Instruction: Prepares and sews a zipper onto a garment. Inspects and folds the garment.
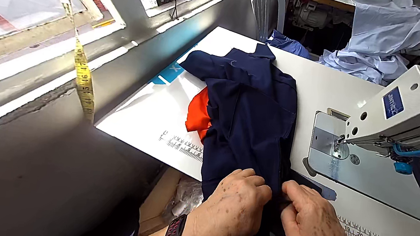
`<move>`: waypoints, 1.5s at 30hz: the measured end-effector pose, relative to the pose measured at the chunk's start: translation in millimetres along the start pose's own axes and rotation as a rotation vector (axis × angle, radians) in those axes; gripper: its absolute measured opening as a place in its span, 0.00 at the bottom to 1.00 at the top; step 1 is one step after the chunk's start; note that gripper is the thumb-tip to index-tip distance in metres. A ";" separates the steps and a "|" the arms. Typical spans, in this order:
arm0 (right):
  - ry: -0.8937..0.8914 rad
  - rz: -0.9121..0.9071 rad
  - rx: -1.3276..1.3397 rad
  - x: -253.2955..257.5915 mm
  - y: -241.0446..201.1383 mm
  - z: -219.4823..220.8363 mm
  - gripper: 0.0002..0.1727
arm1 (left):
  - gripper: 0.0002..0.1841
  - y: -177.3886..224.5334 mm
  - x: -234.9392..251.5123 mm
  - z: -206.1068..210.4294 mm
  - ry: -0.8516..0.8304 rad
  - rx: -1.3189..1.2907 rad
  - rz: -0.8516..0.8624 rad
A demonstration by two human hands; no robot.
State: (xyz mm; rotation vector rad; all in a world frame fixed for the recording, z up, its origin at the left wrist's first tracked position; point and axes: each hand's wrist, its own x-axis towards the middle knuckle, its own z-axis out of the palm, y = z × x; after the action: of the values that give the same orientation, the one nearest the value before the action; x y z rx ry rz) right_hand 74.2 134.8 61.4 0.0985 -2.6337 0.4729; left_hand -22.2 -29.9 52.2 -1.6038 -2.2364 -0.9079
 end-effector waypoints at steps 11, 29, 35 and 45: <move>-0.018 0.148 1.131 17.0 -5.8 11.2 0.13 | 0.17 22.5 -0.3 25.4 0.401 -1.462 -0.452; -0.025 0.066 1.916 32.3 17.6 9.5 0.09 | 0.15 -38.1 -13.5 -4.2 0.147 -1.294 -0.259; -0.138 0.079 1.503 27.7 4.4 3.1 0.13 | 0.27 -23.0 1.8 -36.5 0.072 -0.542 -0.341; -0.153 -0.104 0.429 27.6 10.0 -12.2 0.15 | 0.09 -6.1 2.5 -17.4 0.192 -0.002 -0.080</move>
State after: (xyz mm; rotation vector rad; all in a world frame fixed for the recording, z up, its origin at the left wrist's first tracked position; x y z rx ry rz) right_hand 53.3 148.6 80.9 0.4187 -2.6118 1.0214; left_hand -31.4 -39.8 65.0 -1.3726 -2.1787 -1.0376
